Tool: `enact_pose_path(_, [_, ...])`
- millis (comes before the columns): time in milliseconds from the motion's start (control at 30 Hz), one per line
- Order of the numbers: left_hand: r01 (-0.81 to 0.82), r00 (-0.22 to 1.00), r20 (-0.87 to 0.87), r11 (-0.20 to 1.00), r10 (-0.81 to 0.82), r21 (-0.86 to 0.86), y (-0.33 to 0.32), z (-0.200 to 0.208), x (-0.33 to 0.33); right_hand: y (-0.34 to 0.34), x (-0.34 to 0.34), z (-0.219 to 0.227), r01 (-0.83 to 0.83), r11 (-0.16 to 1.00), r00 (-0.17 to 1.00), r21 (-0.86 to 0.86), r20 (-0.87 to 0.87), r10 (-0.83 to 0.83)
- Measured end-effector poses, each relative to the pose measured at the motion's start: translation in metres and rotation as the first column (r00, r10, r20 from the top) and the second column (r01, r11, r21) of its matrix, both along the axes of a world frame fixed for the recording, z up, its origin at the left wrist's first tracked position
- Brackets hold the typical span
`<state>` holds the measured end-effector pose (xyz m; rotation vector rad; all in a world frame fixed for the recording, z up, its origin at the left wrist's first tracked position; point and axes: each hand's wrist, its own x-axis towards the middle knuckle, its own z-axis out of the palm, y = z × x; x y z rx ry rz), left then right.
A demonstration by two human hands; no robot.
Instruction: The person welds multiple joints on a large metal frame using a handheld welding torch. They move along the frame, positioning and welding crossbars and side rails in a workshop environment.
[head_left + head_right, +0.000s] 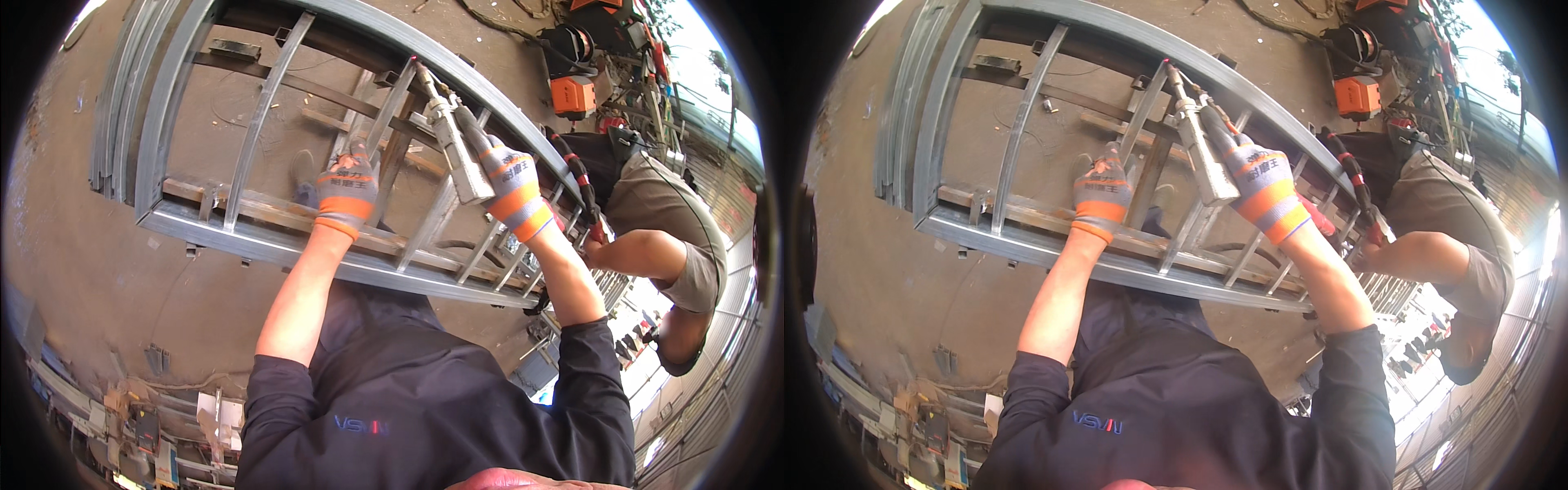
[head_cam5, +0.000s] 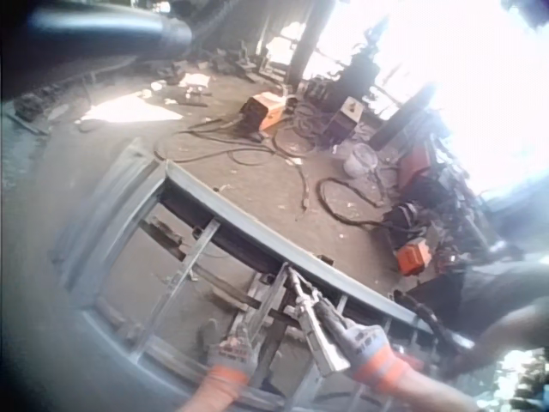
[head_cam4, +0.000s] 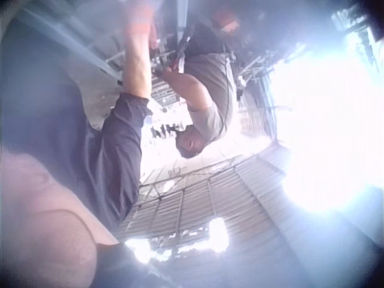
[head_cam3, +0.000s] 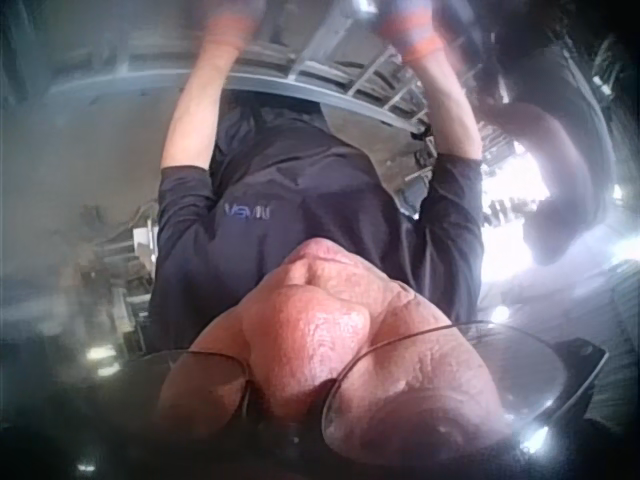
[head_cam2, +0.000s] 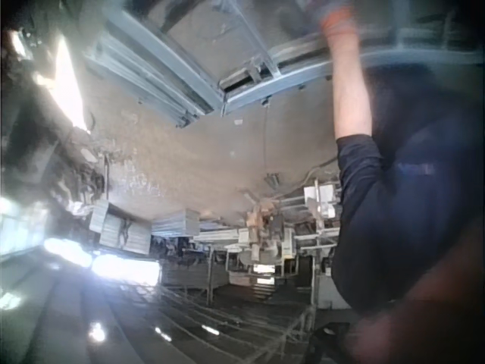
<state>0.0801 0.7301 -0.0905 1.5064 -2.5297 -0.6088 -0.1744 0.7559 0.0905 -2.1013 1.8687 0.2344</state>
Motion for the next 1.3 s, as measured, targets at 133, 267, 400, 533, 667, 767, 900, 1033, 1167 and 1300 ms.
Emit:
enact_pose_path(133, [0.008,0.999,-0.037,1.000,-0.009,-0.023,0.002,0.001,0.002,-0.003,0.002,-0.001,0.038,0.998,0.997,0.050,-0.062,-0.035])
enact_pose_path(267, [0.014,0.999,0.046,0.998,-0.016,0.060,-0.002,0.004,0.002,-0.007,0.005,0.002,0.064,0.998,0.998,-0.029,0.024,-0.063])
enact_pose_path(400, [0.018,0.993,0.107,0.982,-0.039,0.190,-0.006,0.009,0.001,-0.007,0.007,0.005,0.085,0.996,0.995,-0.041,0.046,-0.083])
enact_pose_path(533, [0.008,0.986,0.163,0.981,-0.040,0.195,-0.005,0.011,0.000,-0.006,0.005,0.005,0.076,0.997,0.997,0.016,-0.016,-0.075])
enact_pose_path(667, [0.063,0.996,0.059,0.998,-0.063,0.005,-0.003,0.008,0.004,-0.002,0.003,0.005,0.077,0.995,0.997,-0.057,0.028,-0.075])
enact_pose_path(767, [0.079,0.972,0.201,0.975,-0.122,0.208,-0.003,0.004,0.003,-0.001,0.002,0.005,0.068,0.996,0.998,-0.056,0.005,-0.068])
enact_pose_path(900, [0.023,0.982,0.177,0.970,-0.068,0.240,-0.004,0.001,0.001,-0.001,0.000,0.004,0.053,0.996,0.998,-0.072,0.017,-0.052])
enact_pose_path(1033, [0.052,0.988,0.133,0.973,-0.083,0.224,-0.005,0.003,0.005,0.000,-0.003,0.006,0.060,0.998,0.998,-0.008,-0.019,-0.061])
enact_pose_path(1167, [0.038,0.991,0.120,0.980,-0.062,0.196,-0.006,0.006,0.003,0.001,-0.003,0.006,0.068,0.997,0.998,-0.028,-0.006,-0.068])
enact_pose_path(1300, [-0.032,0.985,0.169,0.941,-0.027,0.336,-0.010,0.015,-0.001,0.002,-0.004,0.009,0.067,0.997,0.997,-0.039,0.047,-0.065])
